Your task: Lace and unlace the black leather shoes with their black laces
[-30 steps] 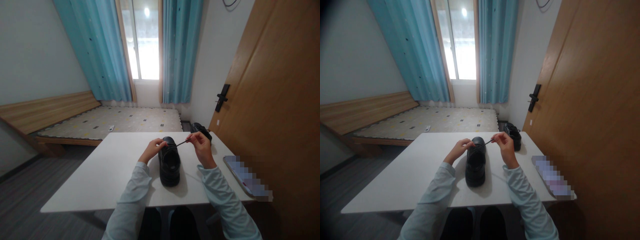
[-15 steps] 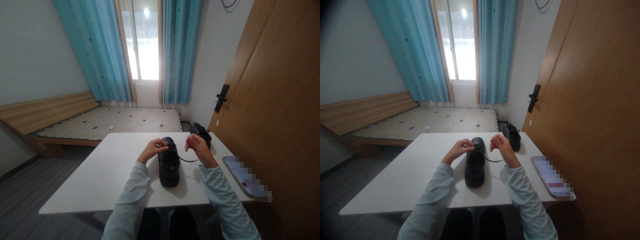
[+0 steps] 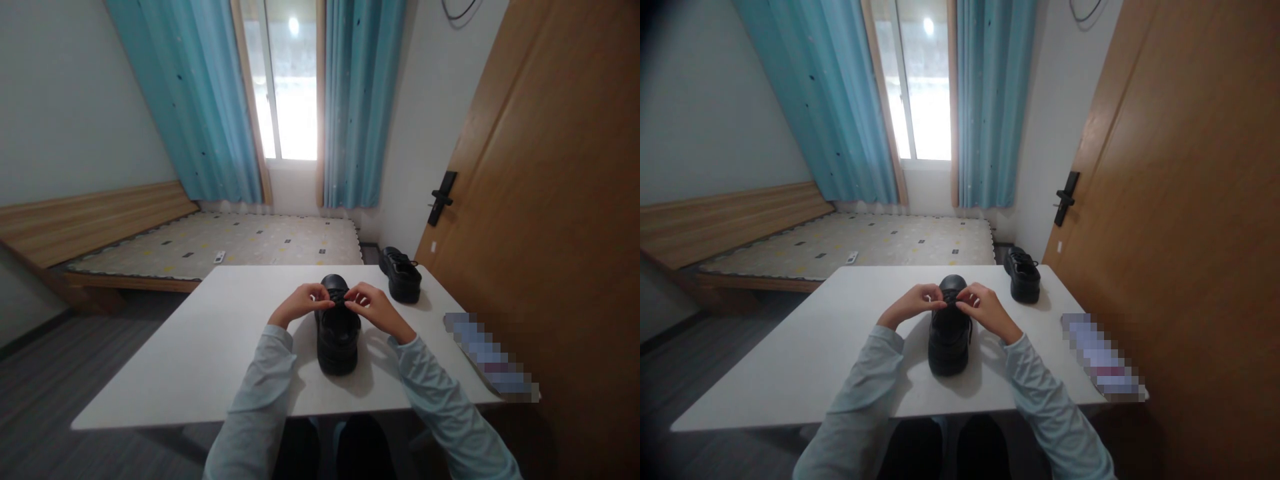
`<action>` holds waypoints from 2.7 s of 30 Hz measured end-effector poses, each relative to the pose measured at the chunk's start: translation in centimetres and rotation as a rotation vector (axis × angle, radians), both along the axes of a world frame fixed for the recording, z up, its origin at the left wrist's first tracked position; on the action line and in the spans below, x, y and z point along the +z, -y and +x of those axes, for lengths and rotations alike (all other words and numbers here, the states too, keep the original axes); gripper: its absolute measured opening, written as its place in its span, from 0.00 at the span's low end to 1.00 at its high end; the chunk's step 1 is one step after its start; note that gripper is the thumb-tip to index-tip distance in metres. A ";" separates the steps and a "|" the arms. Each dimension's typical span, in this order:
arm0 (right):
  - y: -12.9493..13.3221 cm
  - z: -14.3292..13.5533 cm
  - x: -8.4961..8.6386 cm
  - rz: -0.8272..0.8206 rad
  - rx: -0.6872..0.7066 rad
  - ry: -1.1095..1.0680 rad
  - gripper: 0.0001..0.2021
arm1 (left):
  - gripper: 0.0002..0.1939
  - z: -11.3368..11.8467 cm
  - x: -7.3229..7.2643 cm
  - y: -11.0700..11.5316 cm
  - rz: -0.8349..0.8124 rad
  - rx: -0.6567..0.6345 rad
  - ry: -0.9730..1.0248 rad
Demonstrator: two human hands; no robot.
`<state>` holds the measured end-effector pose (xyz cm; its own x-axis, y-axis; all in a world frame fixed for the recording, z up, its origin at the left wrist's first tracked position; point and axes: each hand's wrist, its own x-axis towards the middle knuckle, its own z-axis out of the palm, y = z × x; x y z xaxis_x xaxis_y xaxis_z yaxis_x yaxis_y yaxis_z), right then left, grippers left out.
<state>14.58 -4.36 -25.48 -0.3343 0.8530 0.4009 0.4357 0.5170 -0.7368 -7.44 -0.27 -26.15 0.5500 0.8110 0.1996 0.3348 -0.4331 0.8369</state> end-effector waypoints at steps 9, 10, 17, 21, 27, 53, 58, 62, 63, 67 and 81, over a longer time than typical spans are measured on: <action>0.3 0.0 0.1 0.040 0.017 0.029 0.06 | 0.10 -0.4 -0.3 -0.5 -0.015 0.035 0.079; 0.3 0.0 0.1 0.039 0.021 0.028 0.06 | 0.10 -0.4 -0.2 -0.4 -0.021 0.046 0.130; 0.4 -0.1 0.0 0.048 0.040 0.052 0.11 | 0.10 0.0 0.9 1.0 -0.199 -0.016 0.604; 0.3 -0.2 -0.2 0.073 0.040 0.074 0.12 | 0.11 -0.1 0.9 1.3 -0.347 -0.176 0.774; 0.3 -0.1 -0.2 0.082 0.043 0.077 0.10 | 0.15 -0.6 0.7 1.4 -0.455 -0.205 0.803; 0.2 -1.2 -0.1 0.146 0.001 0.128 0.09 | 0.11 1.7 0.3 0.6 0.078 0.004 0.085; 0.2 -1.4 -0.1 0.165 -0.013 0.116 0.08 | 0.07 1.7 0.5 0.7 0.130 0.010 0.043; 0.4 -1.4 -0.2 0.175 -0.030 0.119 0.06 | 0.07 1.7 0.4 0.6 0.141 0.004 0.034; 0.4 -1.5 -0.2 0.178 -0.037 0.119 0.06 | 0.07 1.7 0.4 0.6 0.143 -0.001 0.033; 0.4 -1.5 -0.2 0.196 -0.039 0.110 0.04 | 0.07 1.6 0.4 0.5 0.160 -0.011 0.018; 0.3 -2.0 -0.7 0.243 -0.122 0.110 0.04 | 0.07 1.6 0.9 1.0 0.110 -0.033 0.026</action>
<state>12.61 -4.62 -26.16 -0.2877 0.7728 0.5658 0.5757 0.6116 -0.5426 -5.82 -1.24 -25.23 0.5699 0.7647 0.3008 0.2976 -0.5333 0.7919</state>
